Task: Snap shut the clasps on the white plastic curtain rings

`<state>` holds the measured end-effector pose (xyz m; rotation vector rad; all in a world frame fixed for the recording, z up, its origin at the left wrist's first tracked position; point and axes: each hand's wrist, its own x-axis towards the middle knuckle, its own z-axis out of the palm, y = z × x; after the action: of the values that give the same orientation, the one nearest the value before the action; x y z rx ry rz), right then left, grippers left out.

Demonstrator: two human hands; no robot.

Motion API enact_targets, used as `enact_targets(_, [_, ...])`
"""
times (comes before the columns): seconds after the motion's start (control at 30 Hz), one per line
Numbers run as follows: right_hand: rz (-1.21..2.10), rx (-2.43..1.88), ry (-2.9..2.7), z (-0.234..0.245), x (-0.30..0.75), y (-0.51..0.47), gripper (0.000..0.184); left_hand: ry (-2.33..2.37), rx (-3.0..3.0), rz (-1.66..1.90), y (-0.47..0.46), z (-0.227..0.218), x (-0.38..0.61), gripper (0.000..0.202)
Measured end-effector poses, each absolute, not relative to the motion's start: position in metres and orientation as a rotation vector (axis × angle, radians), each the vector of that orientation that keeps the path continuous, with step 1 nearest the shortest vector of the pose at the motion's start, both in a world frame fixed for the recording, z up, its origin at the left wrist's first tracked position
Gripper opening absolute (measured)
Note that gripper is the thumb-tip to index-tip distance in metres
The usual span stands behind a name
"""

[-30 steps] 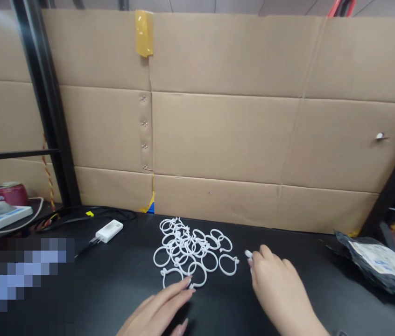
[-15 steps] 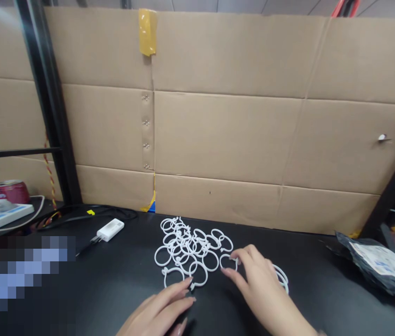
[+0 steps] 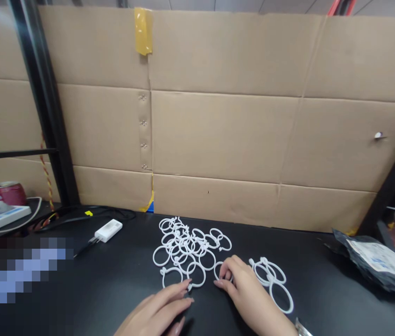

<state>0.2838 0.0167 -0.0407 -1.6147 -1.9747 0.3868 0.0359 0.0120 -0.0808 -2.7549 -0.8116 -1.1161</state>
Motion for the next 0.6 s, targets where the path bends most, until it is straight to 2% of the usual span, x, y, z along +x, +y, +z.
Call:
enact_targets(0.27, [0.458,-1.588,-1.846,-0.02,0.279,0.009,0.019,-0.971,-2.845,-1.137,0.009,-0.073,0.036,0.04])
enact_targets(0.4, [0.947,-1.352,-1.613,-0.012,0.268,0.0,0.025,-1.188,-2.908,-1.213,0.007,-0.066,0.036,0.036])
enact_targets(0.6, [1.614,-0.854,-1.343,-0.024,0.242,-0.02,0.031,-1.301,-2.864,-1.708,0.002,-0.059,0.04,0.034])
